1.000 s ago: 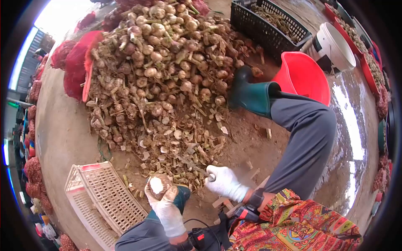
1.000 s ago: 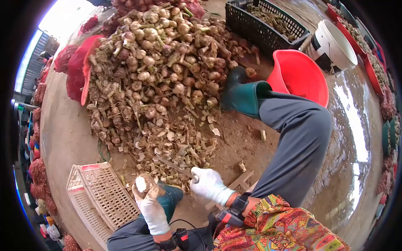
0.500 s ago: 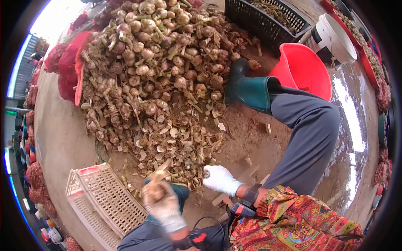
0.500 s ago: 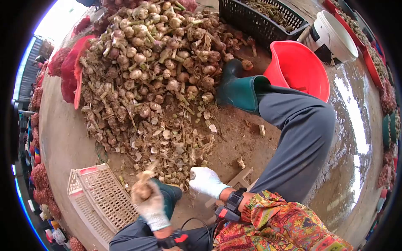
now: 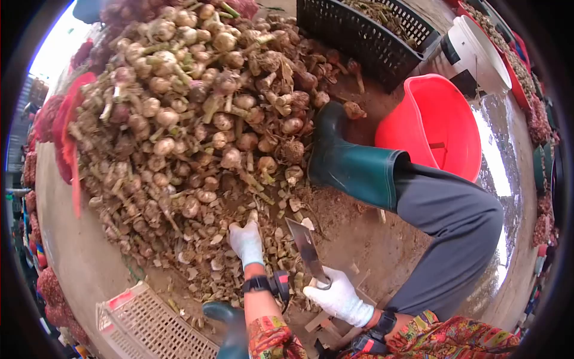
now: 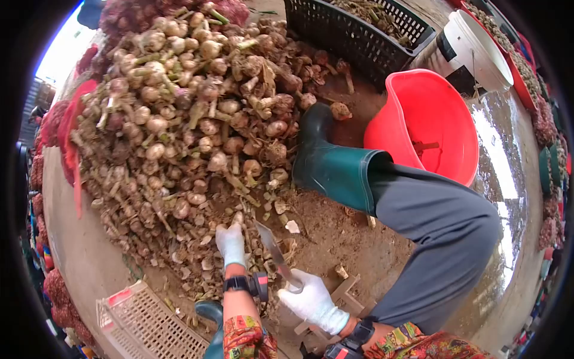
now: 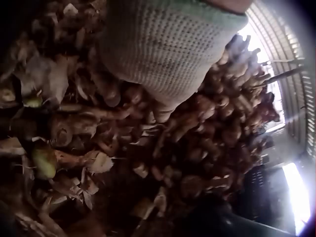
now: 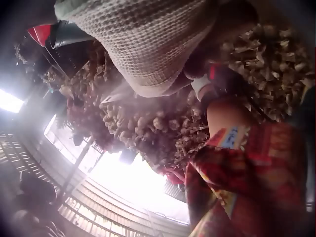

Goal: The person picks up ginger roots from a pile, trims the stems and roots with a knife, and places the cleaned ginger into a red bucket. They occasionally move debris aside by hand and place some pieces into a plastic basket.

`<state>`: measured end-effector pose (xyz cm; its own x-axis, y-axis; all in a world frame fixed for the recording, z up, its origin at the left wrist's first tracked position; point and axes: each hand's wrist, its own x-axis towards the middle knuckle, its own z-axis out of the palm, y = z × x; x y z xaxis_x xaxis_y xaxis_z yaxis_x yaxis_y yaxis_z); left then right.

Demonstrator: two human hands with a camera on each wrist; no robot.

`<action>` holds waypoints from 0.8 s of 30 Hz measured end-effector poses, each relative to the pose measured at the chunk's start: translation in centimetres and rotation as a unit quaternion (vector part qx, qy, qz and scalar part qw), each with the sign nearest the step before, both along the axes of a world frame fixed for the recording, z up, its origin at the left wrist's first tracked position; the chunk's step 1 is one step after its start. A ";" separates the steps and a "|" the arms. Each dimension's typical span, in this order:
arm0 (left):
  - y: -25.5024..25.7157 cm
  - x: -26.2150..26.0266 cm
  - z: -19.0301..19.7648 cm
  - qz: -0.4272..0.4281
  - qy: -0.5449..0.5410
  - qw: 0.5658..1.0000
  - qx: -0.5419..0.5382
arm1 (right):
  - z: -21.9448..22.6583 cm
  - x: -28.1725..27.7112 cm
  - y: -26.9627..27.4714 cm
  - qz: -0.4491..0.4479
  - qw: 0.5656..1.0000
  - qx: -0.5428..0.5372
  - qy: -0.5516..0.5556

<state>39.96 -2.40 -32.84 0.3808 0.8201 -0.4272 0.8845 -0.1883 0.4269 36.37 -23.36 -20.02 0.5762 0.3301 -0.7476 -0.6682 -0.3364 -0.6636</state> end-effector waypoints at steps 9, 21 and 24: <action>-0.4 -5.0 9.2 0.170 -0.395 0.837 -0.340 | -0.8 -0.1 0.5 0.045 0.998 0.048 0.005; -5.9 -17.5 24.4 0.075 -0.329 0.911 -0.236 | 4.0 -3.6 -0.6 0.331 0.806 0.070 -0.485; -6.2 -18.6 25.8 -0.025 -0.330 0.929 -0.167 | 4.6 -4.2 -1.1 0.354 0.790 0.075 -0.495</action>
<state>21.40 -8.62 -7.06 0.6837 0.6584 -0.3148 0.4031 0.0189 0.9150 32.22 -24.43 -15.39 0.4852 0.8738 0.0311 0.5233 -0.2618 -0.8109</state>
